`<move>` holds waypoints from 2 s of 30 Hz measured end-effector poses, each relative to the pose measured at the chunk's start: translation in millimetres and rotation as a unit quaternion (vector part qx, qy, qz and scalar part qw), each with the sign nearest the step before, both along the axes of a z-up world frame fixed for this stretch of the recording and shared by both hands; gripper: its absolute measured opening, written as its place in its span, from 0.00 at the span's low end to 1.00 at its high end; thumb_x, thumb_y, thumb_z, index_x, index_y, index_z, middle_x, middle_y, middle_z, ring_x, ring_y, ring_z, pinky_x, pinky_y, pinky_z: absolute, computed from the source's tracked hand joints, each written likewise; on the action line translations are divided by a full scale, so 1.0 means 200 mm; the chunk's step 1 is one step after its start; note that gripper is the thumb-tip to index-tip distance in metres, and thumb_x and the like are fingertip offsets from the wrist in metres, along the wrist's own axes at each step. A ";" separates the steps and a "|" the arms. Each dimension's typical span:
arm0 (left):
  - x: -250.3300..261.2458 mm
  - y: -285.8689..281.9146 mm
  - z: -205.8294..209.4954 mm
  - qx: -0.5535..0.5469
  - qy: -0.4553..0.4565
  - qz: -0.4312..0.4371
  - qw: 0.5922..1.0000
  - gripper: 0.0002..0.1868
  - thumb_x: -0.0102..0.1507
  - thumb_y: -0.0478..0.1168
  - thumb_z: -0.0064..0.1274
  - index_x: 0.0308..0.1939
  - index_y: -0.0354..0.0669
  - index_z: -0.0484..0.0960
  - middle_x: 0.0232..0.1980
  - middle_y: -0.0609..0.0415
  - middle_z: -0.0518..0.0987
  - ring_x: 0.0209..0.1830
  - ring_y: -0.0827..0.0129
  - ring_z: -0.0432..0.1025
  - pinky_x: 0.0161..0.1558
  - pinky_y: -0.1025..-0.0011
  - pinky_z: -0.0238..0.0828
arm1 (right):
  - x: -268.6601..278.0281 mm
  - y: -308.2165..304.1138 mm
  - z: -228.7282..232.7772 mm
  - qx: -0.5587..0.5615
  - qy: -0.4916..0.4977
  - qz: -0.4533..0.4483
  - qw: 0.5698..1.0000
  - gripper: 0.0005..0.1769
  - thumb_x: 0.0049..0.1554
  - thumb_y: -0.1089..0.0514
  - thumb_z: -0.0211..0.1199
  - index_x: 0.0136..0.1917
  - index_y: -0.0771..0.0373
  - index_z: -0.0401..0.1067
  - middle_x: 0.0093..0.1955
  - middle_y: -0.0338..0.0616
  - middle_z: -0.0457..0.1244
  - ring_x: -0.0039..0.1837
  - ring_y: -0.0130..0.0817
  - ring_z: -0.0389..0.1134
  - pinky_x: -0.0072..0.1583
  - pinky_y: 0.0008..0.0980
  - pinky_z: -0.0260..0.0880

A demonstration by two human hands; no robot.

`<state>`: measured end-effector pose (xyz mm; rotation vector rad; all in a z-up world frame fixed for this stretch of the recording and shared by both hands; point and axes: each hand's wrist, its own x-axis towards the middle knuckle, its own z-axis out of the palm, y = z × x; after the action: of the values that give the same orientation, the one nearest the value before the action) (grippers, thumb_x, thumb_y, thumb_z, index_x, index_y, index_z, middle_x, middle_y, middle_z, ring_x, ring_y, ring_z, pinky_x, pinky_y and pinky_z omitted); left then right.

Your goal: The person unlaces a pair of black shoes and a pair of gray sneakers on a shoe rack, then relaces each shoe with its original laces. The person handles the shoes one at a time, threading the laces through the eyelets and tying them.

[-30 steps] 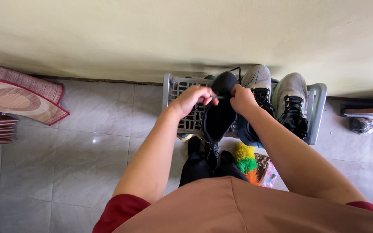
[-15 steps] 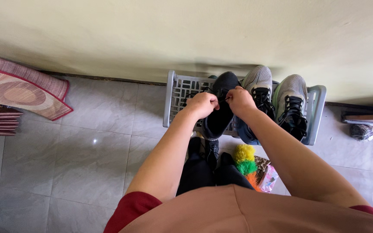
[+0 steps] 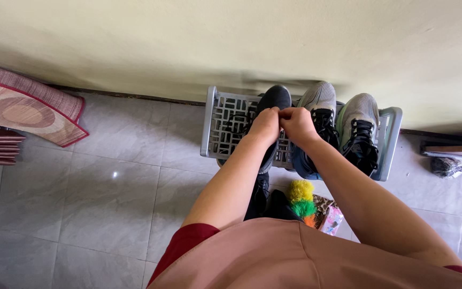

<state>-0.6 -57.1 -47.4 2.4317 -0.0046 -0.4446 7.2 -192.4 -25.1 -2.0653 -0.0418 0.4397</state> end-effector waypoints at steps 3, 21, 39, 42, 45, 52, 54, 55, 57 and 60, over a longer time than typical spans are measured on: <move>0.00 0.04 -0.04 -0.014 -0.017 0.020 1.000 0.15 0.56 0.39 0.64 0.47 0.41 0.85 0.47 0.40 0.83 0.52 0.47 0.77 0.54 0.58 0.75 | 0.00 -0.03 -0.03 0.091 0.053 0.001 0.994 0.16 0.52 0.67 0.60 0.53 0.68 0.80 0.46 0.50 0.73 0.48 0.33 0.73 0.54 0.30 0.73; 0.04 0.14 -0.06 -0.002 -0.024 0.131 0.991 0.11 0.58 0.34 0.58 0.44 0.45 0.87 0.46 0.43 0.84 0.50 0.49 0.78 0.53 0.58 0.74 | 0.02 0.10 -0.22 -0.169 0.040 0.045 0.984 0.36 0.56 0.39 0.66 0.64 0.70 0.70 0.57 0.64 0.68 0.62 0.57 0.70 0.64 0.47 0.69; -0.03 0.21 0.39 -0.107 0.031 0.010 0.994 0.07 0.61 0.33 0.53 0.35 0.42 0.88 0.38 0.49 0.87 0.39 0.59 0.82 0.43 0.64 0.77 | 0.09 -0.03 -0.14 -0.276 0.136 0.005 0.951 0.13 0.59 0.65 0.56 0.45 0.80 0.75 0.38 0.63 0.71 0.37 0.47 0.76 0.43 0.37 0.78; -0.07 0.25 0.47 -0.223 0.137 -0.019 0.965 0.08 0.65 0.31 0.49 0.40 0.39 0.85 0.36 0.53 0.86 0.35 0.68 0.82 0.40 0.70 0.79 | 0.11 -0.05 -0.10 -0.282 0.137 0.000 0.950 0.12 0.59 0.65 0.56 0.45 0.80 0.74 0.37 0.63 0.70 0.36 0.48 0.75 0.41 0.38 0.78; -0.11 0.30 0.47 -0.296 0.165 -0.064 0.939 0.07 0.66 0.30 0.49 0.42 0.37 0.84 0.37 0.55 0.85 0.35 0.73 0.79 0.41 0.73 0.78 | 0.12 -0.09 -0.10 -0.277 0.154 -0.013 0.948 0.14 0.60 0.65 0.54 0.45 0.82 0.74 0.38 0.66 0.71 0.37 0.50 0.76 0.42 0.38 0.79; -0.12 0.34 0.37 -0.238 0.263 -0.087 0.931 0.09 0.65 0.29 0.48 0.44 0.38 0.84 0.40 0.55 0.86 0.37 0.73 0.78 0.44 0.70 0.78 | 0.11 -0.12 -0.10 -0.263 0.114 0.020 0.958 0.14 0.57 0.68 0.52 0.48 0.82 0.74 0.44 0.69 0.70 0.40 0.53 0.75 0.42 0.41 0.78; -0.13 0.31 0.36 -0.144 0.289 -0.097 0.941 0.11 0.64 0.31 0.48 0.44 0.40 0.86 0.39 0.54 0.86 0.37 0.71 0.79 0.47 0.67 0.77 | 0.09 -0.11 -0.09 -0.249 0.108 0.016 0.962 0.14 0.56 0.67 0.51 0.50 0.80 0.73 0.45 0.67 0.69 0.39 0.54 0.75 0.41 0.43 0.78; -0.13 0.29 0.36 -0.091 0.299 -0.096 0.945 0.12 0.64 0.33 0.48 0.44 0.42 0.87 0.39 0.54 0.87 0.38 0.70 0.79 0.49 0.65 0.76 | 0.09 -0.11 -0.08 -0.242 0.105 0.014 0.965 0.14 0.56 0.67 0.51 0.51 0.79 0.72 0.46 0.67 0.68 0.39 0.54 0.75 0.41 0.44 0.79; -0.14 0.25 0.38 0.026 0.312 -0.094 0.945 0.12 0.65 0.36 0.48 0.45 0.43 0.88 0.41 0.51 0.87 0.41 0.65 0.79 0.58 0.55 0.68 | 0.07 -0.10 -0.06 -0.223 0.092 0.022 0.970 0.15 0.57 0.67 0.49 0.51 0.79 0.72 0.44 0.67 0.69 0.38 0.53 0.75 0.41 0.42 0.78; -0.11 0.16 0.39 0.146 0.276 -0.077 0.947 0.13 0.66 0.40 0.50 0.51 0.45 0.85 0.51 0.49 0.84 0.52 0.55 0.75 0.70 0.39 0.53 | 0.06 -0.09 -0.07 -0.212 0.085 0.031 0.973 0.15 0.57 0.67 0.48 0.51 0.78 0.72 0.43 0.68 0.69 0.39 0.55 0.76 0.44 0.44 0.78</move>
<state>-23.5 -25.5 31.4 2.5122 0.1209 -1.2625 18.7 -211.2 -38.8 -2.4391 0.0989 0.7126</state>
